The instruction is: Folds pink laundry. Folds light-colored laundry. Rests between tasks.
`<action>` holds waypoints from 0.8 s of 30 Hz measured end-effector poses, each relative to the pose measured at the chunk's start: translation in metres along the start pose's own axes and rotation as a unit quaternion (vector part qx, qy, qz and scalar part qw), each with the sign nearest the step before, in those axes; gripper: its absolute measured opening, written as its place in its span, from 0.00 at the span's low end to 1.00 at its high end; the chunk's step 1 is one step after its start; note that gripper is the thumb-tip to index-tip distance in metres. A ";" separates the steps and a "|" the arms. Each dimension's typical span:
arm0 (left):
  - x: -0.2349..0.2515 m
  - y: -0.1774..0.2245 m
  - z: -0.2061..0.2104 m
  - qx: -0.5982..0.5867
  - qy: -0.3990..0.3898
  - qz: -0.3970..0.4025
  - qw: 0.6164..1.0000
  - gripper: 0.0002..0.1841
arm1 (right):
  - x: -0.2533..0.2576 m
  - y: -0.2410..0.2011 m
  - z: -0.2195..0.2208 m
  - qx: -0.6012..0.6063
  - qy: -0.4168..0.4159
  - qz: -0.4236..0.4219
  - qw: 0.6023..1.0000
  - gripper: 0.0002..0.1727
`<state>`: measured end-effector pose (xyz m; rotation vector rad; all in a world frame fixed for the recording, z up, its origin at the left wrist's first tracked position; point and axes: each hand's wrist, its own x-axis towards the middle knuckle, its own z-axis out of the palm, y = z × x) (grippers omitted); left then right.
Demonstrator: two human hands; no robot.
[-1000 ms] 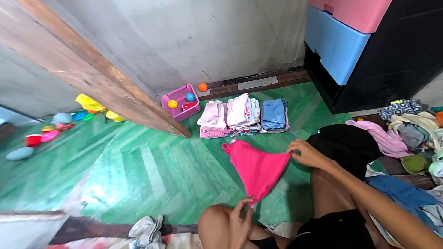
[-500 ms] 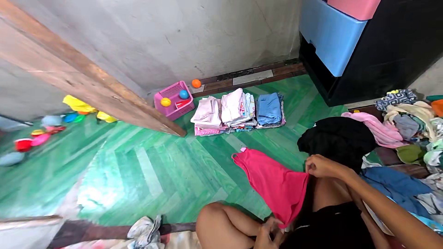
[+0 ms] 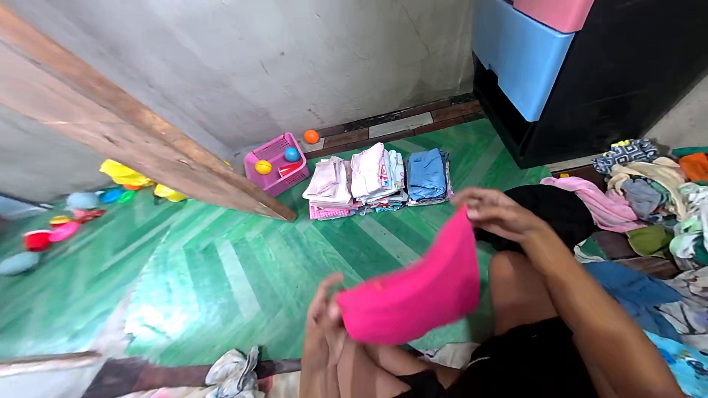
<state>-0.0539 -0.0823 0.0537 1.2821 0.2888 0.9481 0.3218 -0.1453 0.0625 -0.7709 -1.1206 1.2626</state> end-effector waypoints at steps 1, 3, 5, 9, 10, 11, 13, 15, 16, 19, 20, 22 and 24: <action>0.011 0.000 0.005 -0.056 0.068 -0.022 0.996 0.32 | 0.007 0.013 0.003 0.052 0.019 0.020 0.998 0.24; 0.014 -0.019 0.015 -0.081 0.205 -0.129 0.967 0.44 | -0.003 0.050 0.014 0.086 0.038 0.129 0.987 0.41; -0.006 -0.054 0.014 -0.020 0.229 -0.221 0.948 0.42 | -0.035 0.083 0.030 0.056 0.053 0.241 0.967 0.38; -0.035 -0.086 -0.001 0.040 0.212 -0.259 0.941 0.08 | -0.076 0.119 0.029 0.082 0.064 0.277 0.955 0.08; -0.034 -0.079 0.000 0.033 0.208 -0.249 0.945 0.07 | -0.077 0.112 0.030 0.086 0.061 0.261 0.960 0.07; -0.028 -0.071 0.001 0.013 0.204 -0.223 0.953 0.08 | -0.072 0.099 0.032 0.089 0.062 0.234 0.966 0.07; -0.011 -0.058 0.005 -0.038 0.185 -0.160 0.969 0.26 | -0.056 0.074 0.039 0.090 0.068 0.172 0.979 0.13; -0.002 -0.062 0.008 -0.016 0.167 -0.162 0.972 0.32 | -0.042 0.067 0.044 0.027 0.085 0.150 0.985 0.19; 0.000 -0.071 0.009 0.028 0.176 -0.179 0.967 0.21 | -0.037 0.072 0.046 -0.035 0.106 0.150 0.982 0.16; 0.000 -0.090 0.002 0.089 0.189 -0.198 0.958 0.09 | -0.028 0.087 0.042 -0.144 0.149 0.166 0.964 0.12; 0.001 -0.089 0.000 0.087 0.195 -0.187 0.959 0.10 | -0.026 0.084 0.040 -0.152 0.160 0.160 0.962 0.11; 0.007 -0.075 0.003 0.077 0.193 -0.154 0.966 0.10 | -0.021 0.067 0.042 -0.143 0.164 0.142 0.966 0.12; 0.020 -0.052 0.010 0.067 0.175 -0.104 0.977 0.10 | -0.011 0.043 0.046 -0.119 0.155 0.098 0.976 0.12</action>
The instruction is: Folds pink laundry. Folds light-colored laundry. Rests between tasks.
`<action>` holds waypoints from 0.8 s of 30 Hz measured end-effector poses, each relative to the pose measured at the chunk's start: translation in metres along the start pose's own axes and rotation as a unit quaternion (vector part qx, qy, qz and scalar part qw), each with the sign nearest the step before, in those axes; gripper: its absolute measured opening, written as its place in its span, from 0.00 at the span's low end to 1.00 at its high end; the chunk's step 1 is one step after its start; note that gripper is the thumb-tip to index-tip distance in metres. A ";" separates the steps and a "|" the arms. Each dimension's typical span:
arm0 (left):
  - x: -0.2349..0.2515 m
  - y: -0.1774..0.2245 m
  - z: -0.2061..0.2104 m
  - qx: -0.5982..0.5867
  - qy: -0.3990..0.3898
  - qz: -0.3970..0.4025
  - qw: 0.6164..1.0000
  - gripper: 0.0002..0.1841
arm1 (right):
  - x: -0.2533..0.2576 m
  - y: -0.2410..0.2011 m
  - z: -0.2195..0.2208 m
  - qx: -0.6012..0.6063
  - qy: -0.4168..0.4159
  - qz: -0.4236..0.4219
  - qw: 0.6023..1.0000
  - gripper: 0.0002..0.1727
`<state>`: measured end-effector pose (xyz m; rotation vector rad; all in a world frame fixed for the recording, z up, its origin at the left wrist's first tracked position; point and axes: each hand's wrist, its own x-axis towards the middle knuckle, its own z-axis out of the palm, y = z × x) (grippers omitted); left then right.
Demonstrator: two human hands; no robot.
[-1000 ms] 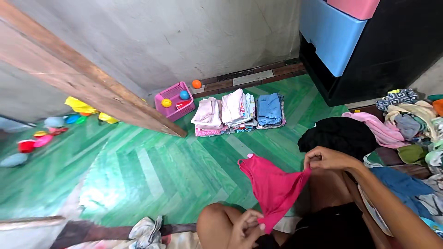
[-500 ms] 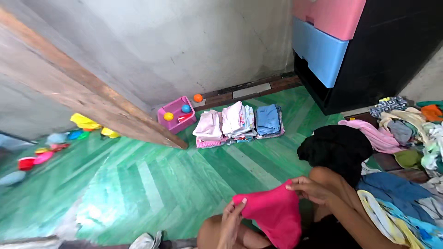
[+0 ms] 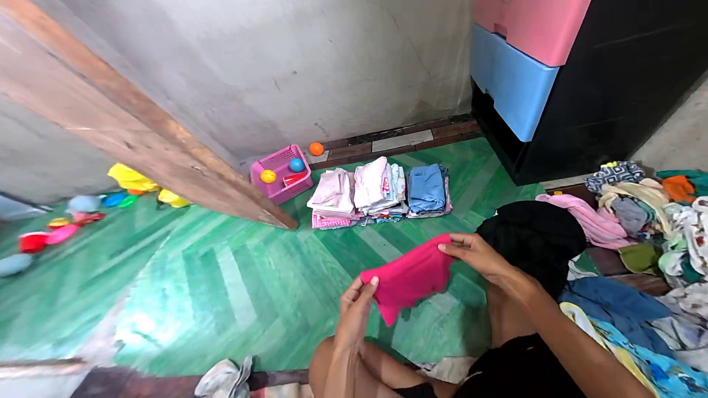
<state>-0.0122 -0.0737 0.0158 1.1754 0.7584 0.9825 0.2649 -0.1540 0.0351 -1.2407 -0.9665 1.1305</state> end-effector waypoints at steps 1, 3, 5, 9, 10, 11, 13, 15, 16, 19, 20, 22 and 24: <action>0.004 0.014 0.004 -0.009 -0.009 0.026 1.000 0.11 | 0.003 -0.013 0.000 0.019 -0.011 -0.025 0.999 0.12; 0.013 0.036 0.012 0.003 -0.028 0.066 0.997 0.12 | 0.008 -0.029 -0.003 0.024 -0.044 -0.057 0.997 0.12; 0.020 0.045 0.015 0.063 -0.013 0.078 0.995 0.11 | 0.013 -0.029 -0.006 -0.040 -0.039 -0.062 0.997 0.07; 0.034 0.047 0.021 0.168 0.049 0.093 0.980 0.07 | 0.011 -0.028 -0.008 -0.037 0.015 -0.080 0.996 0.07; 0.036 0.048 0.023 0.179 0.057 0.106 0.976 0.06 | 0.009 -0.029 -0.007 -0.028 0.027 -0.093 0.995 0.07; 0.038 0.050 0.026 0.185 0.068 0.122 0.973 0.05 | 0.008 -0.030 -0.006 -0.024 0.037 -0.105 0.994 0.08; 0.044 0.057 0.034 0.181 0.103 0.147 0.967 0.07 | 0.009 -0.034 -0.004 -0.027 0.062 -0.120 0.990 0.08; 0.053 0.065 0.041 0.167 0.138 0.156 0.964 0.13 | 0.014 -0.043 0.000 -0.029 0.102 -0.118 0.987 0.08; 0.057 0.069 0.044 0.162 0.150 0.160 0.962 0.15 | 0.016 -0.048 0.002 -0.029 0.124 -0.116 0.985 0.08; 0.066 0.079 0.049 0.168 0.156 0.173 0.958 0.15 | 0.022 -0.063 0.009 -0.026 0.183 -0.112 0.976 0.10; 0.069 0.081 0.050 0.177 0.153 0.179 0.956 0.12 | 0.024 -0.066 0.010 -0.028 0.194 -0.117 0.974 0.12; 0.071 0.086 0.051 0.193 0.133 0.186 0.954 0.07 | 0.027 -0.071 0.011 -0.037 0.204 -0.140 0.968 0.16; 0.068 0.093 0.051 0.205 0.089 0.189 0.956 0.09 | 0.028 -0.073 0.010 -0.054 0.200 -0.170 0.964 0.15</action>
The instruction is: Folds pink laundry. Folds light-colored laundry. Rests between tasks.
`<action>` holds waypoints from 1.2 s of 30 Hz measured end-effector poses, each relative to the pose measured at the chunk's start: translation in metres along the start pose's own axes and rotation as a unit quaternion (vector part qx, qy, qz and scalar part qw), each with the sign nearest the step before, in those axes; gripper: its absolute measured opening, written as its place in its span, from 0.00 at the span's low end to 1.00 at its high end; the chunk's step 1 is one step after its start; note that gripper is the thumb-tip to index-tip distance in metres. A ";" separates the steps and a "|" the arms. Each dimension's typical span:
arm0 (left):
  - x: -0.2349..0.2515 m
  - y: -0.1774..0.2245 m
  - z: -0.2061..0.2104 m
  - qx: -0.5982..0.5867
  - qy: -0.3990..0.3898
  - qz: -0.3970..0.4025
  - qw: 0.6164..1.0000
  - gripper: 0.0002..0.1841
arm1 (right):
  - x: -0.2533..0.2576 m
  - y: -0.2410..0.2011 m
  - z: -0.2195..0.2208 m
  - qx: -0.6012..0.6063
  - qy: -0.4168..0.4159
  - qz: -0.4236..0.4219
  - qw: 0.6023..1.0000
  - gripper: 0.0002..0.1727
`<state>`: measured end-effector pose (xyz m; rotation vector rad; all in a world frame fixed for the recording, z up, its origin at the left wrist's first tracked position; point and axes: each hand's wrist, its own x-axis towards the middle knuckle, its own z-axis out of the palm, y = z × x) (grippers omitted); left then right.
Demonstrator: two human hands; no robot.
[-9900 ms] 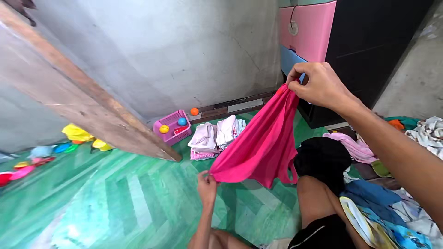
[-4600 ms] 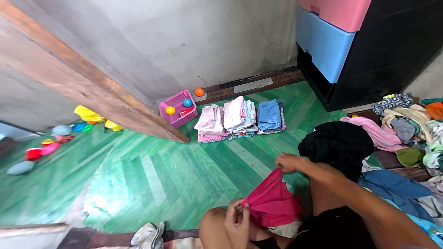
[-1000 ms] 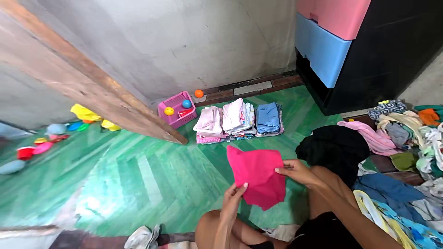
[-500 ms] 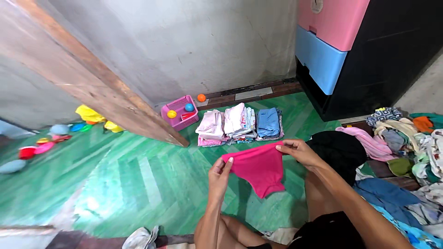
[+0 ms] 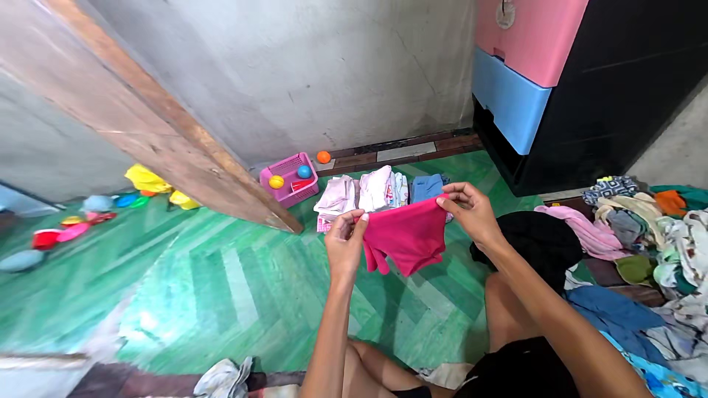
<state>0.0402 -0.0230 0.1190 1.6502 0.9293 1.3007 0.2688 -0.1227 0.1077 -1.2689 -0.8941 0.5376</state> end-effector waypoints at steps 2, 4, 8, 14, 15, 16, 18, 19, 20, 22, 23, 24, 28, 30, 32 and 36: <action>0.000 0.003 -0.004 0.030 -0.056 0.009 0.998 0.18 | 0.001 -0.002 -0.002 -0.020 -0.015 -0.017 1.000 0.12; 0.000 0.001 -0.008 0.108 -0.094 0.023 0.989 0.25 | 0.000 -0.002 -0.004 -0.046 -0.036 -0.025 0.998 0.12; -0.008 -0.003 -0.008 0.256 -0.076 0.078 0.960 0.18 | -0.004 0.002 -0.010 -0.134 -0.094 -0.032 0.986 0.19; -0.018 -0.019 -0.010 0.306 -0.064 0.113 0.943 0.15 | -0.018 0.016 -0.014 -0.312 -0.139 -0.143 0.929 0.19; -0.020 -0.023 -0.011 0.308 -0.060 0.117 0.942 0.13 | -0.021 0.019 -0.014 -0.320 -0.133 -0.152 0.926 0.18; -0.024 -0.028 -0.013 0.309 -0.056 0.120 0.942 0.12 | -0.024 0.023 -0.015 -0.326 -0.130 -0.155 0.923 0.17; -0.037 -0.037 -0.018 0.304 -0.059 0.112 0.944 0.09 | -0.035 0.032 -0.019 -0.336 -0.129 -0.166 0.918 0.15; -0.045 -0.042 -0.024 0.296 -0.072 0.102 0.947 0.09 | -0.041 0.036 -0.023 -0.336 -0.138 -0.166 0.917 0.14; -0.053 -0.047 -0.030 0.278 -0.096 0.088 0.952 0.10 | -0.047 0.039 -0.028 -0.328 -0.157 -0.154 0.919 0.14; -0.064 -0.058 -0.045 0.211 -0.160 0.067 0.962 0.13 | -0.056 0.039 -0.038 -0.285 -0.210 -0.100 0.930 0.13; -0.067 -0.062 -0.050 0.170 -0.184 0.058 0.966 0.13 | -0.058 0.039 -0.042 -0.259 -0.234 -0.077 0.934 0.13; -0.068 -0.064 -0.053 0.132 -0.198 0.046 0.970 0.11 | -0.057 0.040 -0.045 -0.236 -0.252 -0.067 0.936 0.13; -0.062 -0.071 -0.041 0.083 -0.207 -0.028 0.974 0.07 | -0.045 0.052 -0.043 -0.195 -0.282 -0.020 0.939 0.14; -0.053 -0.096 -0.030 0.108 -0.211 -0.055 0.970 0.08 | -0.035 0.071 -0.037 -0.205 -0.284 0.041 0.936 0.14; -0.045 -0.142 -0.017 0.154 -0.233 -0.093 0.956 0.11 | -0.025 0.110 -0.030 -0.230 -0.285 0.109 0.924 0.14; -0.048 -0.226 0.011 0.250 -0.283 -0.179 0.909 0.14 | -0.022 0.203 -0.014 -0.311 -0.284 0.216 0.881 0.16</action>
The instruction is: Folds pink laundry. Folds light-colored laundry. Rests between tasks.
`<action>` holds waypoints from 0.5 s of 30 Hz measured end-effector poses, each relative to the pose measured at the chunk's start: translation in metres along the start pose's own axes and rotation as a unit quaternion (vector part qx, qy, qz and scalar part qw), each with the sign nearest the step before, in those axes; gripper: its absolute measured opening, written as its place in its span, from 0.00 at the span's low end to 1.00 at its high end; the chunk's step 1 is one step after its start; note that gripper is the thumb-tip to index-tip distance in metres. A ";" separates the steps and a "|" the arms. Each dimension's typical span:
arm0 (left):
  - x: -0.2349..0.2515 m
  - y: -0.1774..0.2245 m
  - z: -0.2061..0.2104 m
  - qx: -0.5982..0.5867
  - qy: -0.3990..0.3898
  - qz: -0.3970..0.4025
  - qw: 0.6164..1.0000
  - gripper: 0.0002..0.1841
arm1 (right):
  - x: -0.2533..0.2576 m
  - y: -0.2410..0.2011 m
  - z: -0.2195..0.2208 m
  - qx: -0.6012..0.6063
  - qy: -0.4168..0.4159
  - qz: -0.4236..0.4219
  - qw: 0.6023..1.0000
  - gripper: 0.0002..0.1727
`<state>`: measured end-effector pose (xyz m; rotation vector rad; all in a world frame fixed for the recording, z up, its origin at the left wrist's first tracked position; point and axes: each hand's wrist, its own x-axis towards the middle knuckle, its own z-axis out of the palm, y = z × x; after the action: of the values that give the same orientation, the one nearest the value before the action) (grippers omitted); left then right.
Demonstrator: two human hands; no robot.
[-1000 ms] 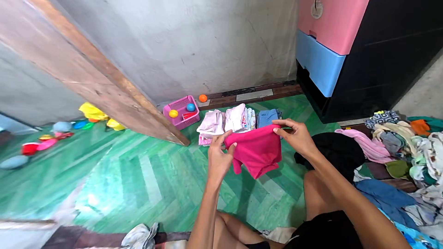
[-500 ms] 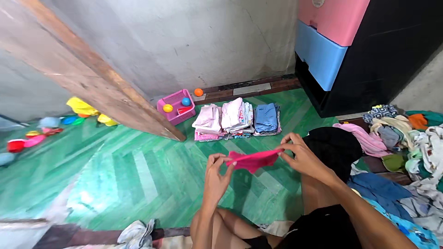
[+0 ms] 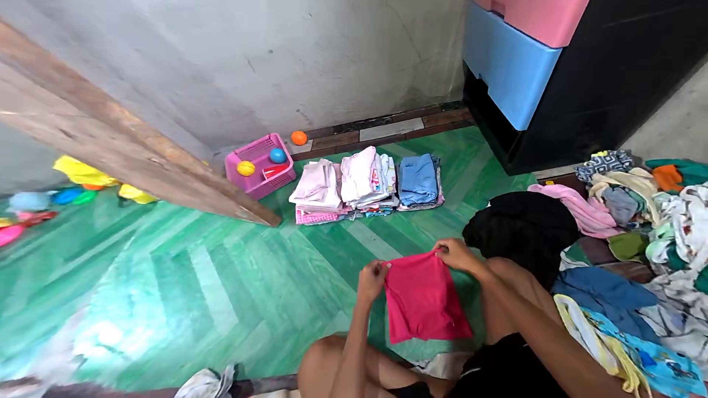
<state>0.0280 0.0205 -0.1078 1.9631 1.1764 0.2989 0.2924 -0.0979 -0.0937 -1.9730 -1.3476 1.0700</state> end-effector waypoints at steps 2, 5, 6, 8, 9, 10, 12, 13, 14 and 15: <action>0.007 -0.010 0.012 0.023 -0.003 -0.014 1.000 0.15 | 0.011 0.016 0.017 -0.017 0.012 0.036 0.999 0.17; 0.007 -0.006 0.011 0.028 0.016 -0.007 0.999 0.14 | 0.008 0.018 0.023 -0.012 0.043 0.033 0.998 0.17; 0.004 -0.002 0.008 0.022 0.014 -0.001 1.000 0.13 | 0.004 0.017 0.023 -0.013 0.048 0.024 0.998 0.17; -0.006 0.001 0.001 0.009 -0.008 0.019 1.000 0.12 | -0.011 0.015 0.021 -0.027 0.045 -0.003 0.999 0.16; -0.014 0.000 -0.002 0.005 -0.017 0.039 0.999 0.11 | -0.022 0.013 0.020 -0.037 0.039 -0.016 0.998 0.16; -0.024 -0.001 -0.004 0.001 -0.025 0.062 0.998 0.10 | -0.035 0.010 0.019 -0.048 0.032 -0.029 0.998 0.16; -0.049 -0.005 -0.007 -0.001 -0.070 0.083 0.994 0.09 | -0.064 0.006 0.020 -0.074 -0.008 -0.044 0.996 0.14; -0.061 -0.008 -0.008 0.001 -0.111 0.081 0.990 0.09 | -0.076 0.008 0.023 -0.089 -0.047 -0.049 0.994 0.14; -0.071 -0.012 -0.008 0.005 -0.156 0.069 0.985 0.10 | -0.085 0.011 0.026 -0.109 -0.097 -0.049 0.988 0.14; -0.077 -0.017 -0.006 0.010 -0.192 0.051 0.980 0.12 | -0.089 0.017 0.029 -0.127 -0.144 -0.044 0.980 0.14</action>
<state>-0.0278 -0.0357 -0.1017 1.9888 0.8333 -0.0423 0.2595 -0.1868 -0.0947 -1.9648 -1.7875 1.2290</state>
